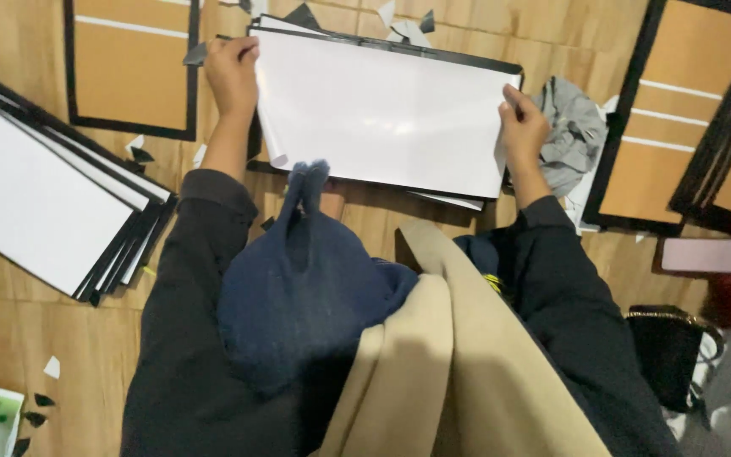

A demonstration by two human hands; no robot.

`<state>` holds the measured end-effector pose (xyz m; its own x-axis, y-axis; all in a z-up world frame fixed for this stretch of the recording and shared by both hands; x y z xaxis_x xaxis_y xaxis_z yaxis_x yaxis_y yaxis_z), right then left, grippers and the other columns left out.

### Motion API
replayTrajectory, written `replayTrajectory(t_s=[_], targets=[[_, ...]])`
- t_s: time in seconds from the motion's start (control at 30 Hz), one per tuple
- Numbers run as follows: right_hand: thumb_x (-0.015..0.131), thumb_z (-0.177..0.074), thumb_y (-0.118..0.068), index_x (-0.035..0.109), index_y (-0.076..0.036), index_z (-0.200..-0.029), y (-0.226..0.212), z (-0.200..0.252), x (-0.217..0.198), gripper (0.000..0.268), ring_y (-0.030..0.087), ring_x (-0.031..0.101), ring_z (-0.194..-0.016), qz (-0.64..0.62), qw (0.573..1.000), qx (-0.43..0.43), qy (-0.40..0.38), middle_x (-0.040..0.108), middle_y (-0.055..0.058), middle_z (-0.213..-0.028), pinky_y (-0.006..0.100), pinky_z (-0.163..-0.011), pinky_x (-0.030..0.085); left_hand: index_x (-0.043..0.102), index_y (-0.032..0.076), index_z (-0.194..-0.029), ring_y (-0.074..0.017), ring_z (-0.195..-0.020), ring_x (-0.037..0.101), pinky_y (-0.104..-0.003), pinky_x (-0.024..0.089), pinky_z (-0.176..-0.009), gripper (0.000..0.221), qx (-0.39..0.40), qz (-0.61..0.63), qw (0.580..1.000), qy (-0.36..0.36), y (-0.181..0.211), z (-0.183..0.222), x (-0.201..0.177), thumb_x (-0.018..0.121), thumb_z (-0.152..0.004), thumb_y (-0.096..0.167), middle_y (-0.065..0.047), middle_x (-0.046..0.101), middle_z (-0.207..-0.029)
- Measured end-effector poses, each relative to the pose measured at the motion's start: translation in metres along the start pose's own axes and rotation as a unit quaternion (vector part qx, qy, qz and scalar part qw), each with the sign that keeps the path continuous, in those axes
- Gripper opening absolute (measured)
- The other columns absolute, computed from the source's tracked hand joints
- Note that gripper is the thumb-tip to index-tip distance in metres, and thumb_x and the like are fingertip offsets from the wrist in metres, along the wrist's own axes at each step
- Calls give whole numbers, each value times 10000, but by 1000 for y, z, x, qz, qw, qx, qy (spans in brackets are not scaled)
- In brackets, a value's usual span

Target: Manually assembling folder covers by applying white paper sheets to black frames and smoothing them with a cloth.

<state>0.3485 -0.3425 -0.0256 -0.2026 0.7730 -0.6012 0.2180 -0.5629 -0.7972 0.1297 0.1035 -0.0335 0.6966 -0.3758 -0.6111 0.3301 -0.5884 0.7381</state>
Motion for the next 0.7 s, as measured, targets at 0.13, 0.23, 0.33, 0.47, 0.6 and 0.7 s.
replayTrajectory(t_s=[0.13,0.23,0.33,0.47,0.6,0.7], targets=[[616,-848,-118,664,-111,-1138,-12,4,-2,294,145,616,-1033,-21,999,21,-26,667,42,-1125,270,-896,467,766,102,-914,-253,-783,637,-331,520,-779,178,-10,8,1000,-5,17,4,-11,700,-776,10,-91,610,-846],[620,-845,-124,666,-128,-1139,-20,1,-2,298,124,602,-963,-20,999,39,-24,679,8,-1091,256,-854,469,759,75,-928,-240,-802,640,-324,540,-786,169,-24,15,999,-15,26,3,-15,675,-806,-6,-92,603,-870],[625,-847,-121,656,-131,-1150,-19,0,-1,305,144,594,-995,-26,998,49,-27,665,26,-1113,265,-876,470,759,77,-916,-227,-803,646,-313,553,-788,172,-41,16,999,-16,29,3,-17,667,-806,-19,-81,592,-876],[628,-840,-125,660,-143,-1142,-18,-4,1,304,160,613,-1074,-41,996,72,-24,656,54,-1152,262,-933,467,758,69,-920,-240,-802,654,-319,568,-777,164,-46,8,999,-13,31,3,-18,683,-804,-18,-95,600,-881],[622,-848,-104,653,-110,-1144,-19,-4,1,298,181,604,-1094,-59,996,61,-27,642,78,-1168,282,-962,463,753,71,-921,-225,-809,649,-308,570,-764,163,-59,25,998,-16,30,4,-18,649,-824,-8,-82,600,-890],[619,-850,-105,651,-108,-1145,-23,-6,-1,297,178,609,-1086,-51,996,66,-33,646,82,-1158,271,-950,469,756,73,-922,-232,-801,651,-313,568,-752,163,-42,12,999,-10,28,4,-16,673,-810,-11,-88,605,-884]])
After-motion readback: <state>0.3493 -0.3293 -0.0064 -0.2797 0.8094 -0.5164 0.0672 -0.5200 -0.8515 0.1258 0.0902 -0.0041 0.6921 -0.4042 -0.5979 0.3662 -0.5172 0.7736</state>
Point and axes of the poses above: each hand's wrist, its own z-axis away from the middle knuckle, its own x-axis out of the palm, y = z × x, the point moved 1 cm from there along -z, towards the middle knuckle
